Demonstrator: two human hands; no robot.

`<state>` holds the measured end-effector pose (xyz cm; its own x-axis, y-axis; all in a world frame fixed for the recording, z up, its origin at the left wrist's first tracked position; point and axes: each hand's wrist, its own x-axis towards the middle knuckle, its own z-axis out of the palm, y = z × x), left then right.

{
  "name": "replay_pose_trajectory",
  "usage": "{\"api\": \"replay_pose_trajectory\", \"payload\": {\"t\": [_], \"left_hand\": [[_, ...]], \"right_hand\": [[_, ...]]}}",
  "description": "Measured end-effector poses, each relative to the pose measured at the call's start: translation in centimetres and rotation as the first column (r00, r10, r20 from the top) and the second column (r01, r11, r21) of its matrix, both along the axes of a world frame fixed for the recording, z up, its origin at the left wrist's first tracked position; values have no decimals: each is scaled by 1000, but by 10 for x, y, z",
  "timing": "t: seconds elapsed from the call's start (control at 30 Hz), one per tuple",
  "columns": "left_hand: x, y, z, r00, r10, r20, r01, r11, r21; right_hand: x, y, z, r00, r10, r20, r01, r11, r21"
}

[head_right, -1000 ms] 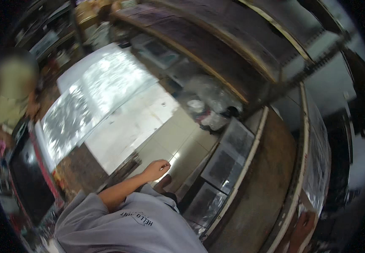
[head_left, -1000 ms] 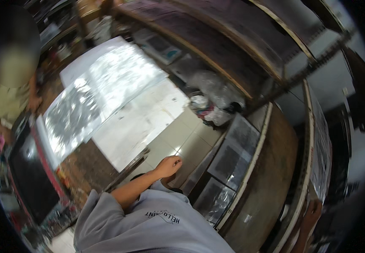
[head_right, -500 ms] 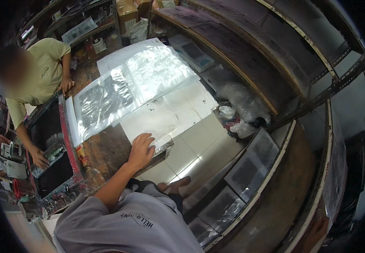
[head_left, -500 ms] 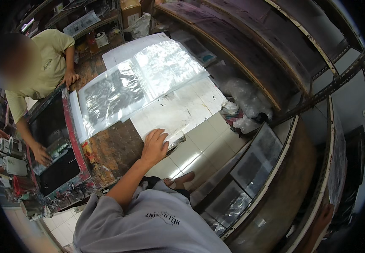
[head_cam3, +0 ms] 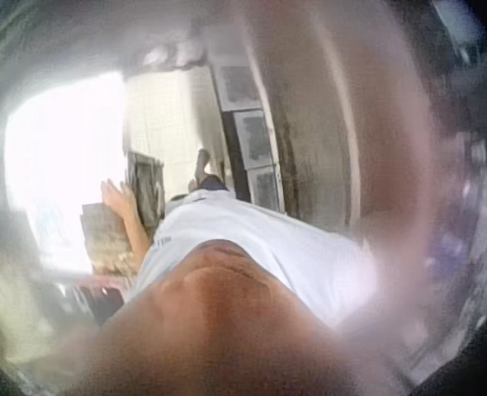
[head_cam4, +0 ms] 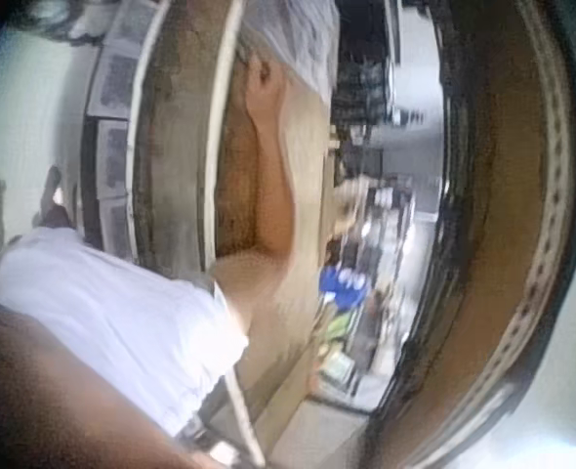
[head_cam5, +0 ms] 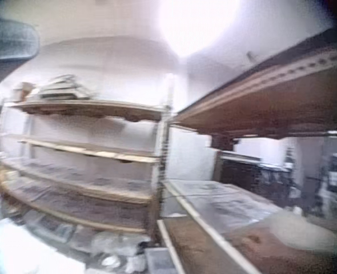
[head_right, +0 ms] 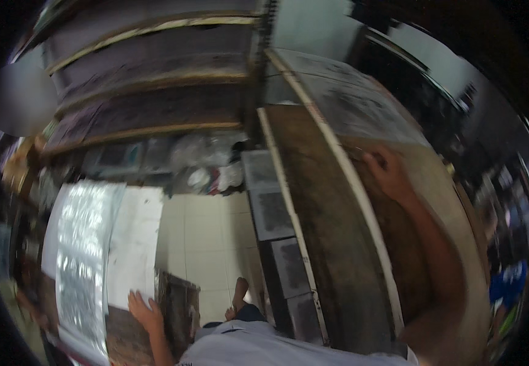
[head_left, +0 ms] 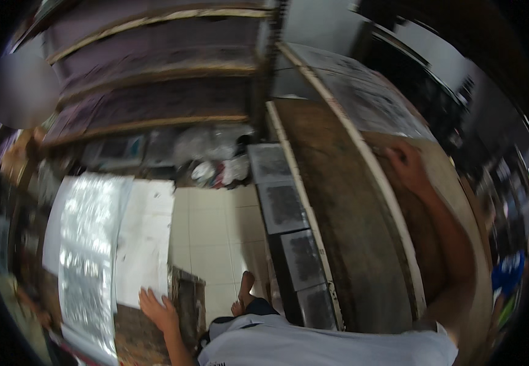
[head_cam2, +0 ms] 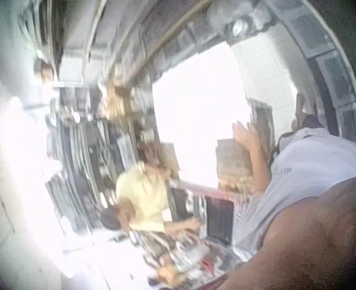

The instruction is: The person repeatedly picks up large printed sheets from a table, places them into clear plastic bags, and stacks the packaged items on a nearby shelf. Another person is visible working at the same table in the background.

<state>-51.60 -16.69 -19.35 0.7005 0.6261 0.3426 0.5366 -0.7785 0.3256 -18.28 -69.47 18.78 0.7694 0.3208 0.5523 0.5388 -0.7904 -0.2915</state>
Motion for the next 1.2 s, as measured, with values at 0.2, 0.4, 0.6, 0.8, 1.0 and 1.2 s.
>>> {"api": "replay_pose_trajectory", "payload": {"t": [0.2, 0.4, 0.6, 0.8, 1.0, 1.2], "left_hand": [[7, -4, 1, 998, 10, -54, -9, 1000, 11], [6, -6, 12, 1000, -18, -11, 18, 1000, -13], [6, -4, 14, 999, -8, 42, 8, 1000, -11], [4, -5, 26, 998, 56, 40, -53, 996, -69], [-1, -6, 33, 997, 67, 40, -61, 988, -140], [-5, -4, 28, 994, 58, 97, -42, 987, -156]], "right_hand": [[-9, -8, 6, 984, -100, -147, 101, 995, 3], [-6, -6, -8, 999, -47, 21, 46, 999, 22], [6, -23, -6, 992, -122, -8, 120, 985, -124], [19, -40, -12, 999, -44, -28, 42, 997, -61], [13, -35, -3, 995, -98, -14, 93, 971, -219], [6, -23, 2, 998, -58, 25, 62, 976, -209]]}}
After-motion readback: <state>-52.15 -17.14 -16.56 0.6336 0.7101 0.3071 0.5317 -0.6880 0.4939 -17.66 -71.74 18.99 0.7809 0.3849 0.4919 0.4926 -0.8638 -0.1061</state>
